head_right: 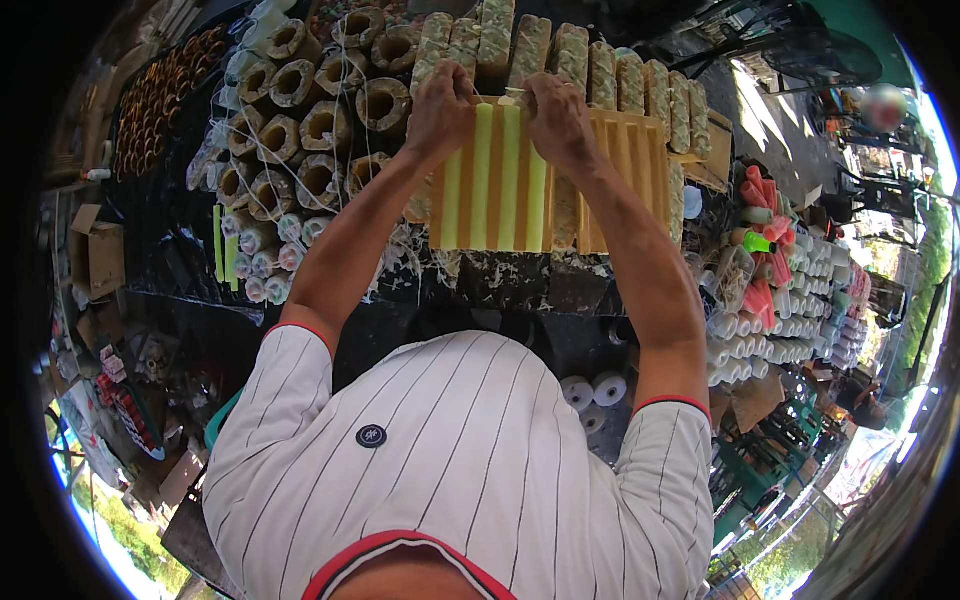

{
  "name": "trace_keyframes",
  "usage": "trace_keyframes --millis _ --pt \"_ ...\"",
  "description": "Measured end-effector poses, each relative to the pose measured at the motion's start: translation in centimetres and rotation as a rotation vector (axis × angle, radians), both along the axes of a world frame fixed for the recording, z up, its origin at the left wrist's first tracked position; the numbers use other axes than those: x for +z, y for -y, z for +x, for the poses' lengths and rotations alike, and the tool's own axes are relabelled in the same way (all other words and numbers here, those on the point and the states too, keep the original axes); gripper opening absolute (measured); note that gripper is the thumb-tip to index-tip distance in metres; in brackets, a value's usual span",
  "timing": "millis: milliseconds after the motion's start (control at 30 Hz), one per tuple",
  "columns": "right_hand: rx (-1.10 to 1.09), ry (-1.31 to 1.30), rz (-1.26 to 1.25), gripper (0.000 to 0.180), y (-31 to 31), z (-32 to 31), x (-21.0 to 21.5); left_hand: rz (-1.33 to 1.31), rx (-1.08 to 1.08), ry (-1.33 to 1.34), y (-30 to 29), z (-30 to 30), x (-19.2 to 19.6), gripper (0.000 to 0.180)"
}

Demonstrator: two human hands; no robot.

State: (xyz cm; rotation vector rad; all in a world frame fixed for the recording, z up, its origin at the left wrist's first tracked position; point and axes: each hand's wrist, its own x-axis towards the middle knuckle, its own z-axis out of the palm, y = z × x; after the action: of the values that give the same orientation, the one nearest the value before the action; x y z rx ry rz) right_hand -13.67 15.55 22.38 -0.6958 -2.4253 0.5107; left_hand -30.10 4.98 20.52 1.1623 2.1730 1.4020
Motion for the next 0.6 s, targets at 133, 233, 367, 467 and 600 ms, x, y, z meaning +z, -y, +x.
trace_keyframes --millis 133,233,367,467,600 --pt "-0.002 0.047 -0.002 0.017 -0.1 0.1 0.1 0.020 0.003 -0.049 0.1 -0.1 0.2 0.013" --pt "0.002 0.033 -0.117 0.019 -0.3 0.5 0.0 -0.010 0.007 -0.027 -0.3 0.0 0.0 0.013" --pt "-0.014 0.019 -0.048 0.017 -0.4 0.4 -0.9 0.012 -0.020 -0.096 -0.6 -0.2 -1.1 0.014" --pt "0.016 0.046 -0.015 0.015 -0.2 0.4 -0.4 -0.003 -0.026 -0.048 -0.5 0.0 -0.6 0.015" --pt "-0.019 0.147 -0.052 0.013 -0.2 0.3 1.0 -0.091 -0.168 -0.111 0.1 0.0 0.2 0.035"
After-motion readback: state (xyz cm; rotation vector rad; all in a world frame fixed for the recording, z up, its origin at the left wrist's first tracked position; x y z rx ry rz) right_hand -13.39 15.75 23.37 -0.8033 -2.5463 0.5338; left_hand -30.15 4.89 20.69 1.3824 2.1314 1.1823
